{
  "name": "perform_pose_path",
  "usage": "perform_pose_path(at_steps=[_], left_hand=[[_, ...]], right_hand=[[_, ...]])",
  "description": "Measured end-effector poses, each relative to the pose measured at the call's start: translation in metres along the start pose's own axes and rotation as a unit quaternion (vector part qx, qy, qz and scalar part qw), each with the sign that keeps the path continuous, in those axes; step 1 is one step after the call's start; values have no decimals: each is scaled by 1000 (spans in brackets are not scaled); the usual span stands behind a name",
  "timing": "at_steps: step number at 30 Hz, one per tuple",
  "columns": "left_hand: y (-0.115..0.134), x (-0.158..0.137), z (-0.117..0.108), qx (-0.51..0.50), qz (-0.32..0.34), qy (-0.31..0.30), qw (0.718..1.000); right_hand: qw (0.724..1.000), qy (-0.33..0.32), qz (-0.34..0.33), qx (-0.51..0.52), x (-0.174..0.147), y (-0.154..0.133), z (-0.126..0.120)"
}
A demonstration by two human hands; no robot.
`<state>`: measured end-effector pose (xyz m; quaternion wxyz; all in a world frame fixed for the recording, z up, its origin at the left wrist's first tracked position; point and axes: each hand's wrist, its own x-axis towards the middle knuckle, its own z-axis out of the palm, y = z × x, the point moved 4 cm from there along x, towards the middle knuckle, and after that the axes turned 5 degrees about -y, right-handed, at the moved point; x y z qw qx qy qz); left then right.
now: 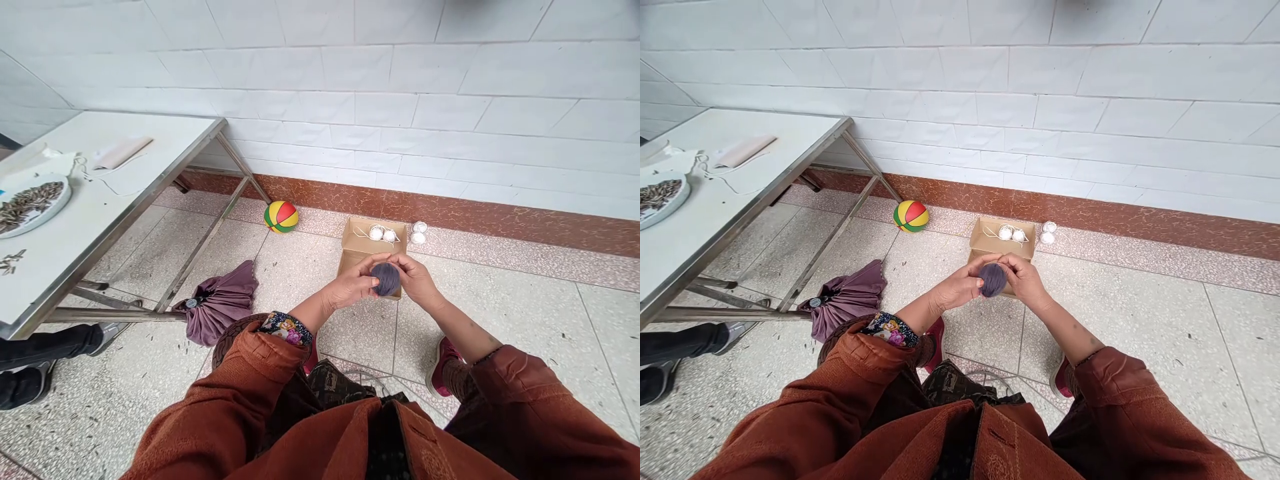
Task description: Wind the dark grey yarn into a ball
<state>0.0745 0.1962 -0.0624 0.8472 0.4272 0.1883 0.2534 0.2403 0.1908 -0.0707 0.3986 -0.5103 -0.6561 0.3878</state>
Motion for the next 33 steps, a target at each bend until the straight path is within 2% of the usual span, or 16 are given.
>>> perform_pose_path(at_steps=[3,5,9,11,13,16,18,20,22,25,27,30,33], left_hand=[[4,4,-7,-59,25,56,996],[7,7,-15,-64,48,107,991],[8,9,-32,18,46,217,975],[7,9,-34,83,33,232,969],[6,8,-32,137,32,214,967],[6,8,-22,171,33,151,973],[6,7,-12,160,27,83,983],[6,6,-3,123,23,20,992],[8,6,0,72,27,6,997],[10,9,-10,7,47,80,996],[10,11,-22,-6,62,150,987],[8,12,-36,32,58,236,970],[7,12,-40,107,38,257,960]], right_hand=[[999,-17,8,-41,-6,3,12],[996,-48,-10,-70,-11,-1,18],[989,-115,-57,-74,-15,-20,18],[989,-125,-72,-40,-14,-29,11],[992,-102,-71,-2,-9,-33,-1],[998,-26,-43,23,-2,-29,-17],[999,8,-19,29,2,-22,-21],[999,13,0,30,4,-14,-18],[999,4,20,25,3,-7,-12],[999,-27,32,-7,-3,0,2],[997,-65,12,-41,-8,-2,12],[988,-131,-38,-72,-14,-12,22],[985,-145,-75,-57,-13,-28,15]])
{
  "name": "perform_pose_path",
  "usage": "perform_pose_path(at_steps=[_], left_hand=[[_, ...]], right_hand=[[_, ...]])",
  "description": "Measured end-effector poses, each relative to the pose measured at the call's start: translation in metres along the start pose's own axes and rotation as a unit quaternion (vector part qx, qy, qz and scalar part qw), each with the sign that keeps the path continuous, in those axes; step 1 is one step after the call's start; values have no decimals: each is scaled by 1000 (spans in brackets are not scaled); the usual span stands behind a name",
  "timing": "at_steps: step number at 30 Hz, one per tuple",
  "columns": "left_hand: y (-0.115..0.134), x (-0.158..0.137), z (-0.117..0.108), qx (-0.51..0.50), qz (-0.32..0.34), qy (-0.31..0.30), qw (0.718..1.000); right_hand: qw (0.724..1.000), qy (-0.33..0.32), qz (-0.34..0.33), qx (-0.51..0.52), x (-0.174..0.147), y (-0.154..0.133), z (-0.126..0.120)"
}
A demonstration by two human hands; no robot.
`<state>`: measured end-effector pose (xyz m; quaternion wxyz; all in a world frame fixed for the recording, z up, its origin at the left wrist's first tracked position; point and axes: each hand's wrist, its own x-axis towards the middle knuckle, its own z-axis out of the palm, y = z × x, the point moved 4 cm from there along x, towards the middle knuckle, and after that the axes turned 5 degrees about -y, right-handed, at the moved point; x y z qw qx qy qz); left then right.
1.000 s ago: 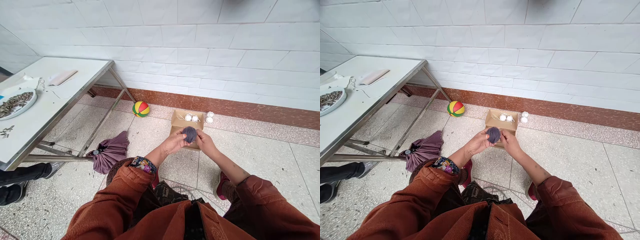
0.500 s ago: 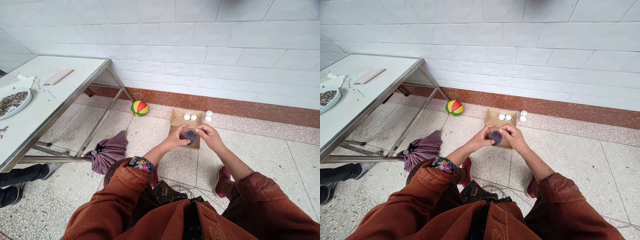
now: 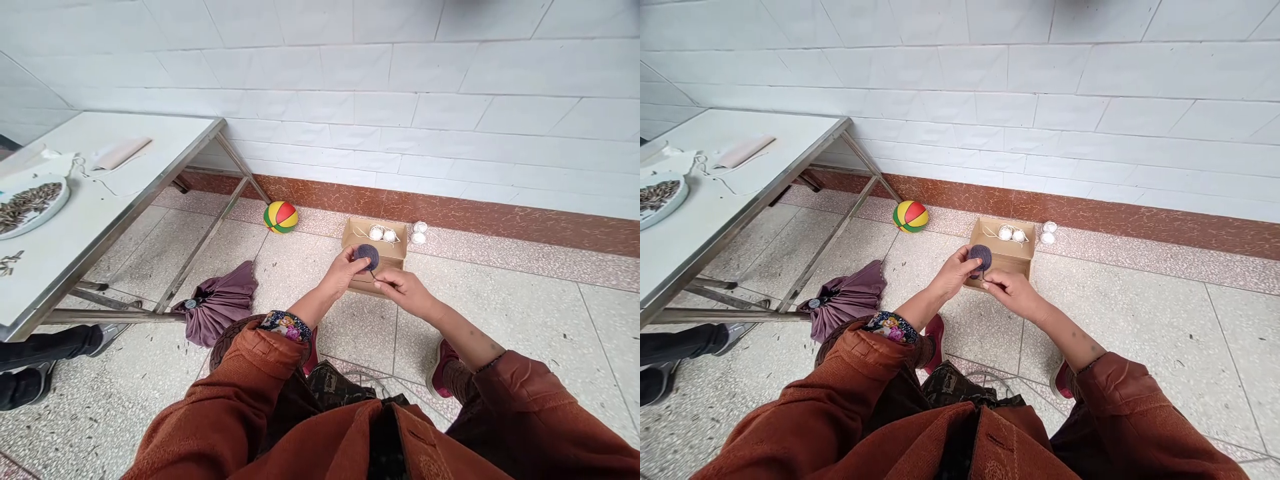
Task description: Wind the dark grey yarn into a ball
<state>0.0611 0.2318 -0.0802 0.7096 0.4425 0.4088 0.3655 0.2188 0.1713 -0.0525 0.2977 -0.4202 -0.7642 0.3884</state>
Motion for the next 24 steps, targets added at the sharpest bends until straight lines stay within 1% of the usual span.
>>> perform_pose_path(at_steps=[3,6,8,9,10,11,13,14,16,18,20,22,23,24], left_hand=[[1,-2,5,69,18,-44,996],[0,-8,14,89,17,-126,988],[0,-13,22,61,7,-194,979],[0,-16,25,37,3,-221,975],[1,-18,27,9,-1,-238,971],[3,-19,28,-22,-4,-243,970],[5,-18,27,-76,-7,-214,974],[6,-15,25,-96,-5,-184,978],[6,-8,16,-115,4,-106,988],[4,-1,5,-97,9,-27,995],[-1,4,-4,-45,4,29,999],[-6,7,-8,24,3,44,999],[-8,7,-8,61,4,32,998],[-10,7,-6,98,6,8,995]], right_hand=[[998,56,-10,18,1,-6,-21],[990,141,11,24,2,1,-38],[984,172,39,24,2,11,-42],[983,176,55,25,3,16,-41],[983,171,70,26,3,20,-38],[983,159,83,26,3,24,-34],[986,134,94,17,3,28,-24],[988,121,92,9,3,28,-18],[993,91,76,-13,1,24,-7],[998,42,45,-30,0,16,2],[1000,-11,3,-29,-1,5,7],[999,-33,-28,-8,-2,-5,3],[999,-24,-35,6,-2,-8,-3],[999,0,-35,22,-2,-10,-10]])
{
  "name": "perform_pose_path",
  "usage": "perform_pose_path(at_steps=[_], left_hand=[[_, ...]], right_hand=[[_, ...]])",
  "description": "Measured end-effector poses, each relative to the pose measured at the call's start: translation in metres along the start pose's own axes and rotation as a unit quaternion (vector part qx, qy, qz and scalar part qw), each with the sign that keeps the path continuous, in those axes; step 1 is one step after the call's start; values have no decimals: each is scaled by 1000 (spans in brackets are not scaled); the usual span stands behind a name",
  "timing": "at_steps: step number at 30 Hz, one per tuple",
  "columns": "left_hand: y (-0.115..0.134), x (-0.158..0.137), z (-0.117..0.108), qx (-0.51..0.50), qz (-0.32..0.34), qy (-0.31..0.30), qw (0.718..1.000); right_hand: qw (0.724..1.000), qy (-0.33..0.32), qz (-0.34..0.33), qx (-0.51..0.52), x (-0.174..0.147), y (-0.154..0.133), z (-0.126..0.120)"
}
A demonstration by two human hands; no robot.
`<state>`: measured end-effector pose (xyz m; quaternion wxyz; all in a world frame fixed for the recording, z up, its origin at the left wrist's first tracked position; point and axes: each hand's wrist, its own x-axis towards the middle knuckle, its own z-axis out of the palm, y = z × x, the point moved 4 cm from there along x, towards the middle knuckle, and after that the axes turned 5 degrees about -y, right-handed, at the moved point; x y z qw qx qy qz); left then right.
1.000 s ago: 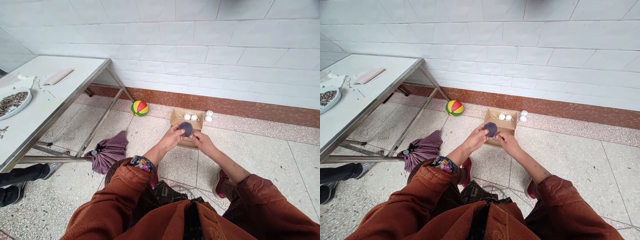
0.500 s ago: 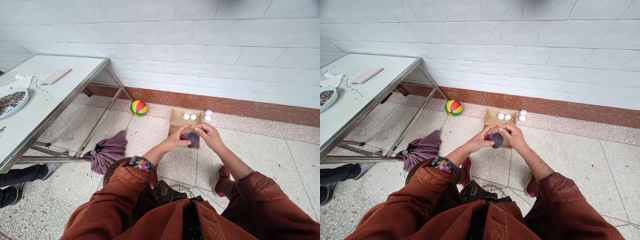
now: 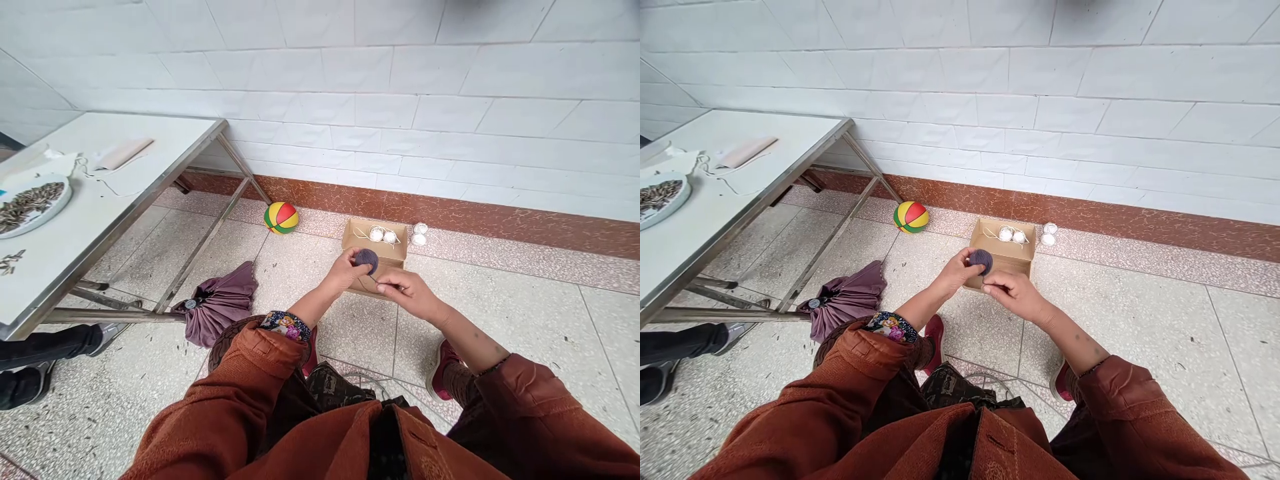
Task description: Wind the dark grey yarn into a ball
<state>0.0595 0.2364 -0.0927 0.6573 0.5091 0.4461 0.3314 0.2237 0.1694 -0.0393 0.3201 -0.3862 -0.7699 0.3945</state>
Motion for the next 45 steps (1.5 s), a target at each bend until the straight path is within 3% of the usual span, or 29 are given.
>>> perform_pose_path(at_steps=[4,6,8,10,13,16,18,20,23,27,29,32,35,38,40,42,45], left_hand=[[-2,-13,19,53,6,-163,985],[4,-23,30,-8,13,-257,966],[13,-31,36,-92,27,-291,952],[20,-31,34,-175,30,-254,951],[20,-22,22,-234,13,-140,962],[9,-12,6,-188,-16,-18,982],[2,-8,-1,-114,-31,32,992],[-2,-8,-2,-29,-30,28,999],[-4,-12,7,53,-19,-72,996],[5,-27,25,-27,4,-226,974],[14,-34,29,-112,17,-264,958],[22,-33,27,-218,14,-245,945],[21,-23,18,-262,9,-151,953],[13,-12,7,-207,-1,-42,977],[8,-8,4,-118,-10,-5,993],[4,-6,4,-20,2,-11,1000],[-1,-9,11,67,30,-82,994]], right_hand=[[989,138,49,27,-1,11,-30],[980,172,99,16,-2,24,-35],[976,167,143,3,-2,36,-29],[978,137,156,-3,-3,43,-17],[990,77,119,-23,-3,40,5],[997,15,65,-48,-3,26,20],[999,-12,27,-44,-2,16,21],[1000,-14,1,-26,-1,8,17],[999,44,0,-3,0,5,0],[985,164,46,-6,0,16,-20],[980,186,76,-14,0,24,-20],[979,173,103,-25,-1,33,-11],[988,118,89,-48,-1,33,4],[996,25,48,-74,-2,25,19],[997,-30,10,-77,-3,16,24],[997,-47,-23,-63,-4,7,22],[999,8,-33,-33,-3,2,5]])
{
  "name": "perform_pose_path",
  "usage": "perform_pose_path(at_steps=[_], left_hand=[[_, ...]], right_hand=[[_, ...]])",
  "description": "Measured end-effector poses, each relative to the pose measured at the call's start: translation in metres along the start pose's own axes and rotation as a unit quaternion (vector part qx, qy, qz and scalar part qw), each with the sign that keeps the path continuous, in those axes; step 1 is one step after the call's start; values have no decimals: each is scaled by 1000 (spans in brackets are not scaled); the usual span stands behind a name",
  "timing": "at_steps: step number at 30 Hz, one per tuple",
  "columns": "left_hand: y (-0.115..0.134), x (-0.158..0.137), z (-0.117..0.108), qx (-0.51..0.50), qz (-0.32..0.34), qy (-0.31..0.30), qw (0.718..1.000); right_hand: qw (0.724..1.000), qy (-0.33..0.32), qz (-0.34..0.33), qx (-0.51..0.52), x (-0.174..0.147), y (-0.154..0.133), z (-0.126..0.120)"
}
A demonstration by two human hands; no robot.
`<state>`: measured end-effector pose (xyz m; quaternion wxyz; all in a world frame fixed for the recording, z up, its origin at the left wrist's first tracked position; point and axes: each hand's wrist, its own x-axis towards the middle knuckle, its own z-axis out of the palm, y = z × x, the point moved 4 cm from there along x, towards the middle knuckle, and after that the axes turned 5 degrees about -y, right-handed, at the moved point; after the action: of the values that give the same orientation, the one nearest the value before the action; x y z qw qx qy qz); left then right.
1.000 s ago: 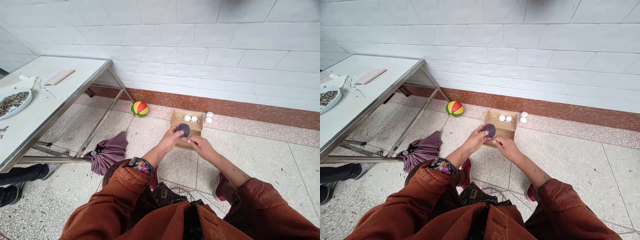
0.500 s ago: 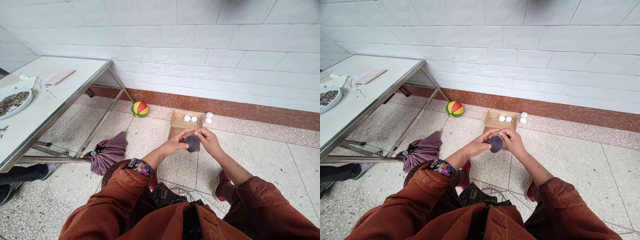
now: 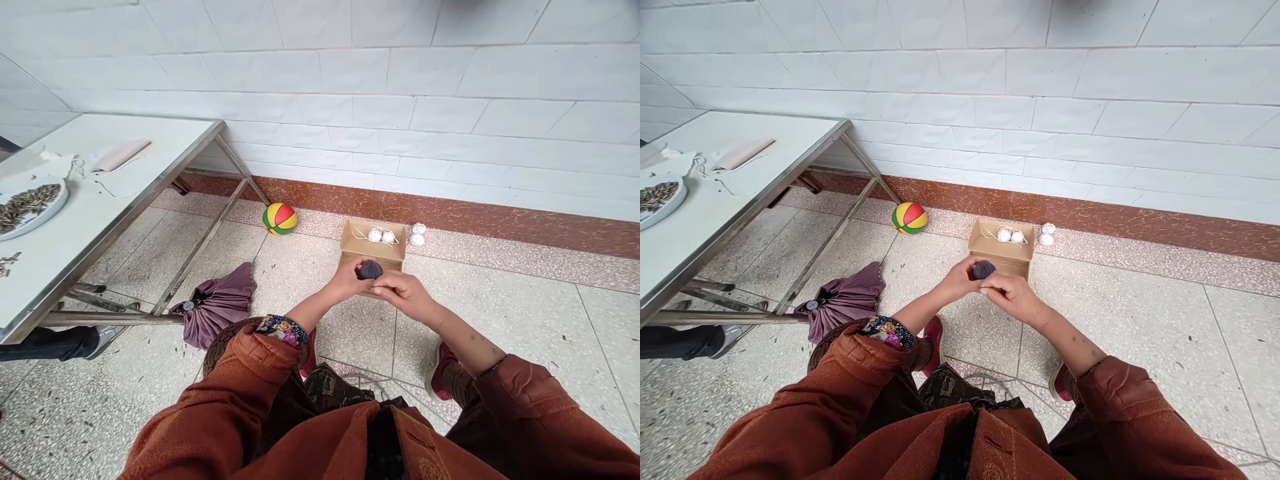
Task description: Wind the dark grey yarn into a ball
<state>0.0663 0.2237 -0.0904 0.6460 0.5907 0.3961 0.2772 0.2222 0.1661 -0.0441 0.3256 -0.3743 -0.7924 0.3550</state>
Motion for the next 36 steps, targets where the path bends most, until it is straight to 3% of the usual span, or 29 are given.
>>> perform_pose_path(at_steps=[5,9,12,16,20,23,25,27,31,34,36], left_hand=[[9,-13,18,-51,24,-153,987],[28,-22,24,-184,52,-195,962],[31,-21,21,-249,33,-153,956],[24,-13,11,-258,23,-61,964],[13,-6,-2,-182,19,45,982],[10,-4,-7,-93,11,76,993],[10,-4,-6,-38,21,70,997],[13,-5,-3,1,37,50,998],[20,-13,10,47,44,-58,996],[27,-19,18,-21,56,-144,988],[30,-20,20,-97,66,-154,981]], right_hand=[[983,160,86,10,1,18,-30],[975,176,133,5,1,32,-26],[979,145,143,-7,0,38,-13],[985,90,141,-38,-3,40,3],[995,-49,84,-22,-4,25,20],[992,-119,33,17,-3,6,20],[994,-95,32,45,-2,-2,9],[996,-26,51,66,1,-2,-8],[985,125,107,56,2,15,-36],[977,148,152,37,1,32,-34],[975,136,170,35,0,40,-23]])
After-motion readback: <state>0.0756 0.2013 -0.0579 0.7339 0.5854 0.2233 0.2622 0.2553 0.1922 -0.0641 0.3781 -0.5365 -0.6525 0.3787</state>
